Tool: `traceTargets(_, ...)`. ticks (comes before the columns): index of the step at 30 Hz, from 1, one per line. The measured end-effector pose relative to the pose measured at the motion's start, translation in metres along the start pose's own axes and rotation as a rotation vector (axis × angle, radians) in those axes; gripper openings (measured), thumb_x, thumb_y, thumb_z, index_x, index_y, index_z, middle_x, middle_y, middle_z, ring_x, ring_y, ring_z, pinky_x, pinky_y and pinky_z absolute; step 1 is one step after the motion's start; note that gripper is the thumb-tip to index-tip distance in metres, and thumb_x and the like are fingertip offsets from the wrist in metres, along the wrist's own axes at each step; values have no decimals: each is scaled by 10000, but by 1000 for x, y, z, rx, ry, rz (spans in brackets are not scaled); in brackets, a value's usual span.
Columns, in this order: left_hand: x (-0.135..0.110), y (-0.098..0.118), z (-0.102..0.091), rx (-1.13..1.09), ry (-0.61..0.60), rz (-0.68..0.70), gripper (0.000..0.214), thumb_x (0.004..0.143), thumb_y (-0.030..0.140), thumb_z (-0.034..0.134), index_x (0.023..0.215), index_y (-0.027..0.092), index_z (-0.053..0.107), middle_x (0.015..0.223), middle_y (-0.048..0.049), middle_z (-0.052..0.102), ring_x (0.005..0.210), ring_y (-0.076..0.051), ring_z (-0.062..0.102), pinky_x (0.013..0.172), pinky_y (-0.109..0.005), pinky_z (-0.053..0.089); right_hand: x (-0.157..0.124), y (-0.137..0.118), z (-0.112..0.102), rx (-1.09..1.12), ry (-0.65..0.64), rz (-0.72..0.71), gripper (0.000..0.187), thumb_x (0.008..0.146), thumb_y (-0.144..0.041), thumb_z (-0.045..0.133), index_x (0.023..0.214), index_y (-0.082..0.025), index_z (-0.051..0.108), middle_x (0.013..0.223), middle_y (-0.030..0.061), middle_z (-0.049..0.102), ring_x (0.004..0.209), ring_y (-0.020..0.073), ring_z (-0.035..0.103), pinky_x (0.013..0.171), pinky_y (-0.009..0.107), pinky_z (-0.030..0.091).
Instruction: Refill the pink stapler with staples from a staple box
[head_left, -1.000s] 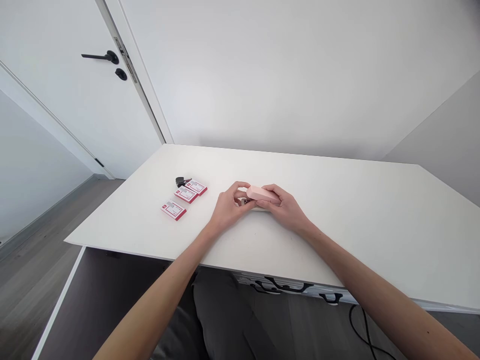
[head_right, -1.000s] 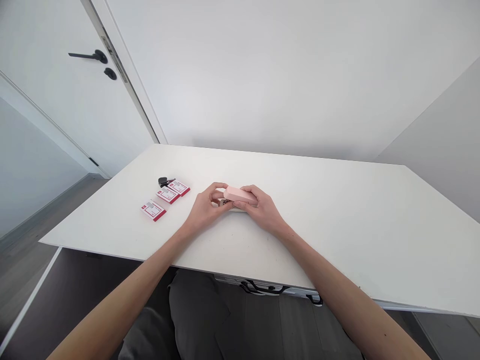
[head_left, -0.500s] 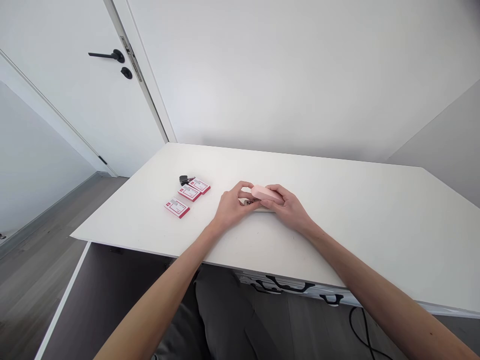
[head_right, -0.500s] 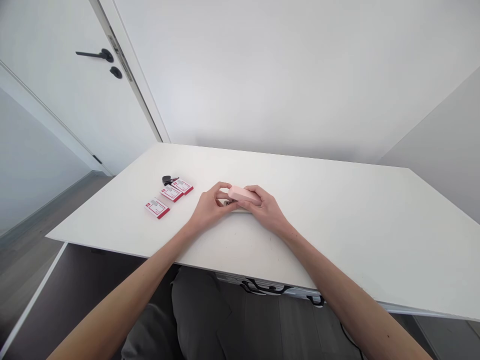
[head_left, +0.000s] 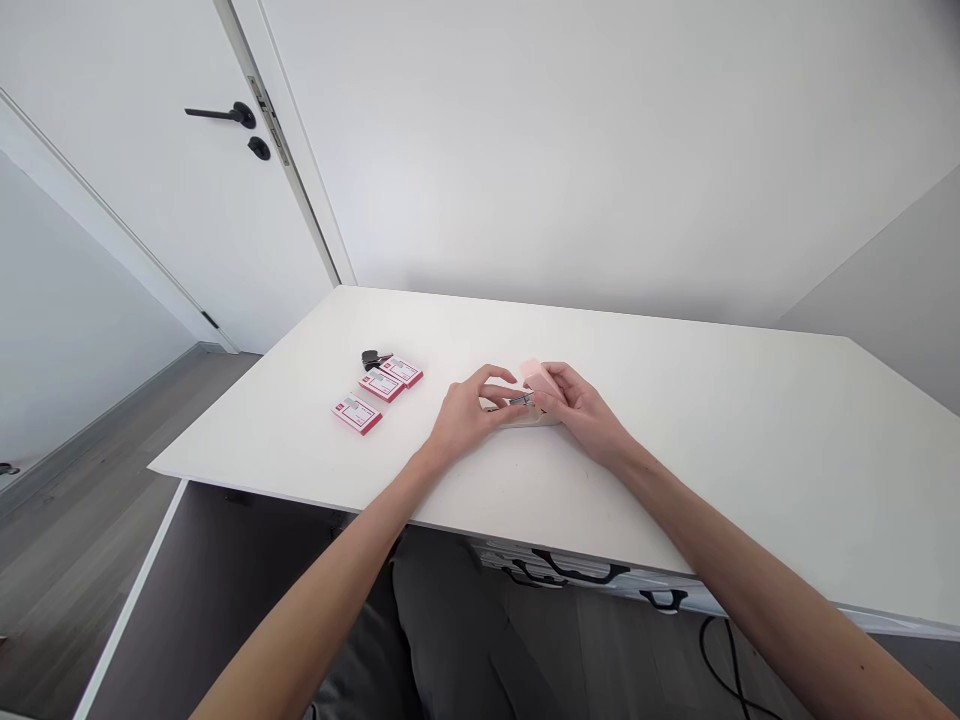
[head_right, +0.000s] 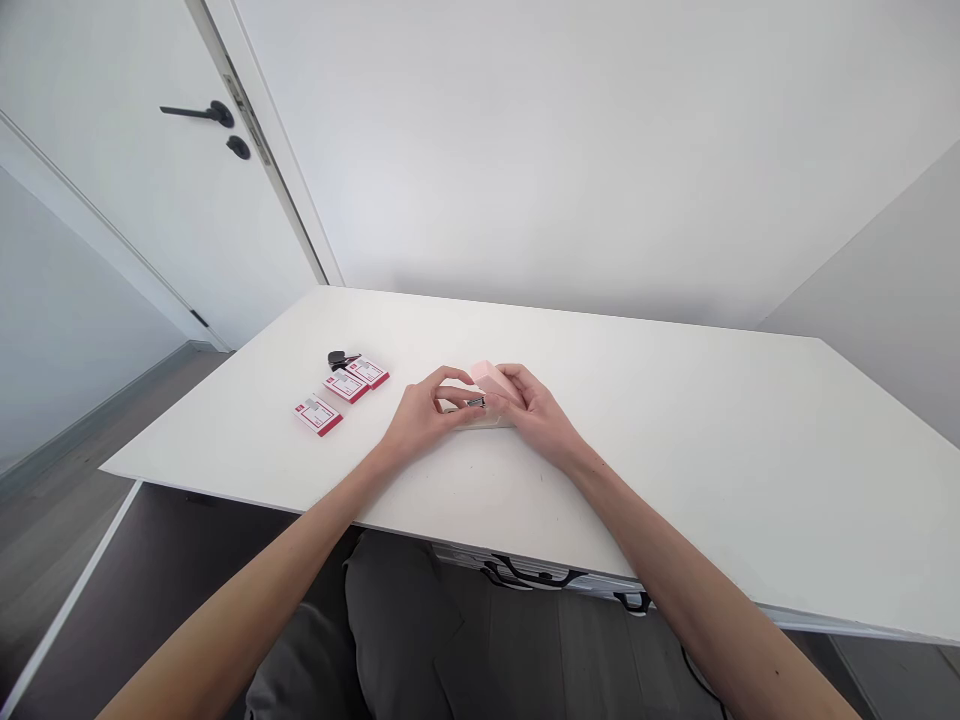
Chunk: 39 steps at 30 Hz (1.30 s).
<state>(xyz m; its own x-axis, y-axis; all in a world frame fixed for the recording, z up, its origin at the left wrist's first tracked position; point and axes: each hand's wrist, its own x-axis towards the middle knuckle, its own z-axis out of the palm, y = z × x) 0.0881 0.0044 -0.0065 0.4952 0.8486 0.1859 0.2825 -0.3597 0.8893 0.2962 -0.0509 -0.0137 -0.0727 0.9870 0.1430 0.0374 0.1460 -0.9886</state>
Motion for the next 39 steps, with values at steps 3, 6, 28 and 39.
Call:
traceTargets(3, 0, 1, 0, 27, -28, 8, 406, 819, 440, 842, 1145, 290, 651, 1037, 9, 843, 741, -169, 717, 721, -298, 528, 1, 0, -2, 81, -29, 28, 468, 886, -556, 795, 1260, -316, 648, 1217, 51, 694, 1081, 240, 653, 949, 397, 533)
traceTargets(6, 1, 2, 0, 38, -48, 34, 433, 813, 452, 843, 1175, 310, 655, 1046, 17, 841, 832, -191, 744, 761, -312, 539, 1, -1, -4, 138, -58, 58, 447, 868, -523, 816, 1235, -309, 679, 1177, 49, 685, 1034, 235, 652, 936, 402, 535)
traceTargets(28, 0, 0, 1, 129, -130, 139, 177, 894, 432, 748, 1006, 297, 774, 1124, 9, 777, 790, -167, 686, 773, -311, 533, 3, -4, -12, 234, -135, 95, 267, 824, -460, 802, 1019, -298, 718, 1254, 66, 637, 1014, 258, 632, 901, 442, 558)
traceTargets(39, -2, 1, 2, 96, -115, 113, 184, 925, 450, 696, 961, 273, 730, 1095, 11, 779, 787, -162, 686, 710, -288, 510, 3, -4, -12, 224, -139, 96, 294, 817, -468, 806, 1041, -304, 706, 1249, 66, 636, 1008, 260, 632, 911, 453, 562)
